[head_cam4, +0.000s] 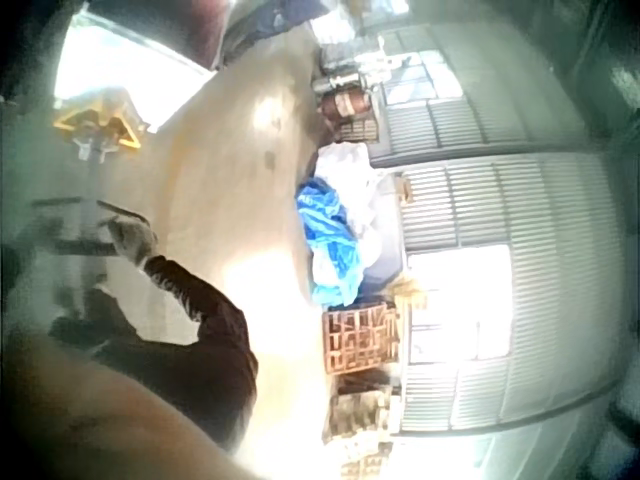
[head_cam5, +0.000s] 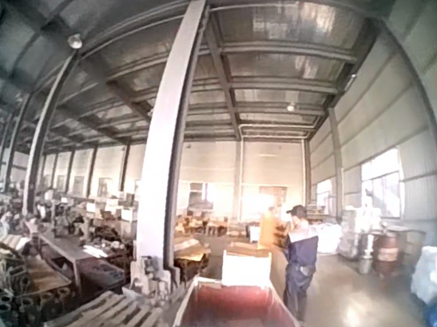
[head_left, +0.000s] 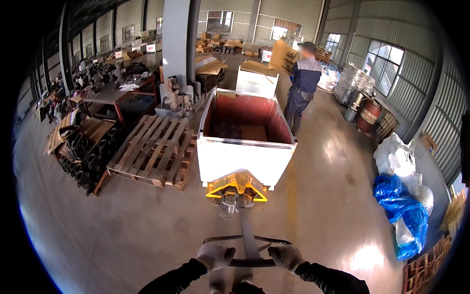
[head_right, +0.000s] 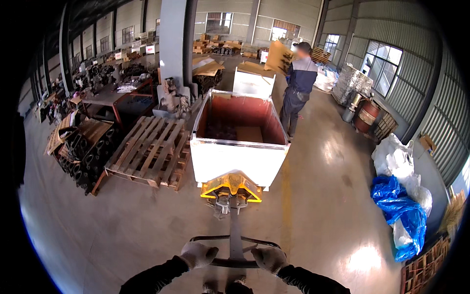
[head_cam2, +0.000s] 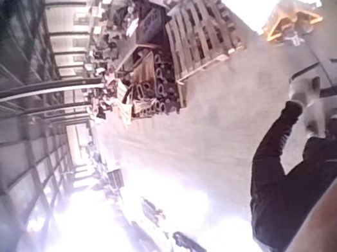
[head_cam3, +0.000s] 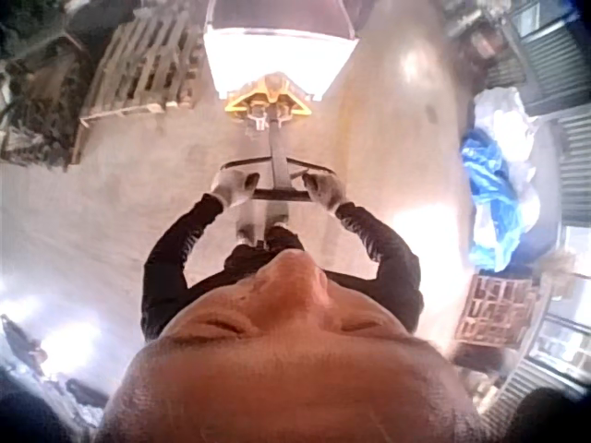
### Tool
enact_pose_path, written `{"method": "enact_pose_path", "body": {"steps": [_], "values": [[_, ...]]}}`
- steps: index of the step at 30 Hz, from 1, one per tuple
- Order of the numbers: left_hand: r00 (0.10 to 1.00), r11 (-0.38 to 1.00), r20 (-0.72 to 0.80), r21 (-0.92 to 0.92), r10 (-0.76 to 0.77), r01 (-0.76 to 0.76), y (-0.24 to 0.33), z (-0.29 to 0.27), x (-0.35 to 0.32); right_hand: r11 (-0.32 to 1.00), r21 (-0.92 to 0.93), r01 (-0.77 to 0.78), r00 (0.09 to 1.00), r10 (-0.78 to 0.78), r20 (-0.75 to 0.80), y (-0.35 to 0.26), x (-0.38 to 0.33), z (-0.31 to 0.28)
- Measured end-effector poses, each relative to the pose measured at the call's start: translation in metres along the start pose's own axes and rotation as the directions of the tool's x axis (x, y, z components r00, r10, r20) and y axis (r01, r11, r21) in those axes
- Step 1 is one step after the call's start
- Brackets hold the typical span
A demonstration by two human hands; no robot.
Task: The person moves a large white bin using a yellow manual pallet jack and positions it near a wooden pallet. They then repeatedly reach into the bin to remove cylindrical metal parts wrapped in pink plastic, unwrap them, and place them onto the pallet.
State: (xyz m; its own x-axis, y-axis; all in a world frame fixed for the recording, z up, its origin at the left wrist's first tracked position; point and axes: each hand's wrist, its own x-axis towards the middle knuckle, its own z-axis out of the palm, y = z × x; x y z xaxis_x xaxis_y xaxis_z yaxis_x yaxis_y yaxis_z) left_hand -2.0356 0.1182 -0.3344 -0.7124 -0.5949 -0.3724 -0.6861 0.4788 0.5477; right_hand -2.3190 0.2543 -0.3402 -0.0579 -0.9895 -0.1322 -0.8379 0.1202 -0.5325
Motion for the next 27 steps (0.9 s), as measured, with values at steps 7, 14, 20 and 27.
{"method": "enact_pose_path", "body": {"steps": [7, 14, 20, 27], "values": [[0.998, 1.0, 0.055, -0.019, 0.02, -0.019, -0.008, 0.041, -0.027, 0.99, -0.138, -0.02, 0.994, 0.035, 0.105, -0.002, -0.032, 0.027], [0.994, 0.995, -0.096, 0.085, 0.06, -0.052, -0.033, 0.129, -0.049, 0.989, -0.142, -0.032, 0.955, 0.072, 0.289, 0.017, -0.069, 0.085], [0.978, 0.998, 0.208, 0.063, 0.006, -0.02, -0.092, 0.263, -0.06, 0.946, -0.213, -0.244, 0.871, 0.31, 0.38, 0.069, -0.125, 0.219], [0.969, 0.998, 0.242, 0.022, 0.052, -0.059, -0.088, 0.249, -0.051, 0.918, -0.312, -0.245, 0.786, 0.376, 0.491, 0.07, -0.109, 0.2]]}}
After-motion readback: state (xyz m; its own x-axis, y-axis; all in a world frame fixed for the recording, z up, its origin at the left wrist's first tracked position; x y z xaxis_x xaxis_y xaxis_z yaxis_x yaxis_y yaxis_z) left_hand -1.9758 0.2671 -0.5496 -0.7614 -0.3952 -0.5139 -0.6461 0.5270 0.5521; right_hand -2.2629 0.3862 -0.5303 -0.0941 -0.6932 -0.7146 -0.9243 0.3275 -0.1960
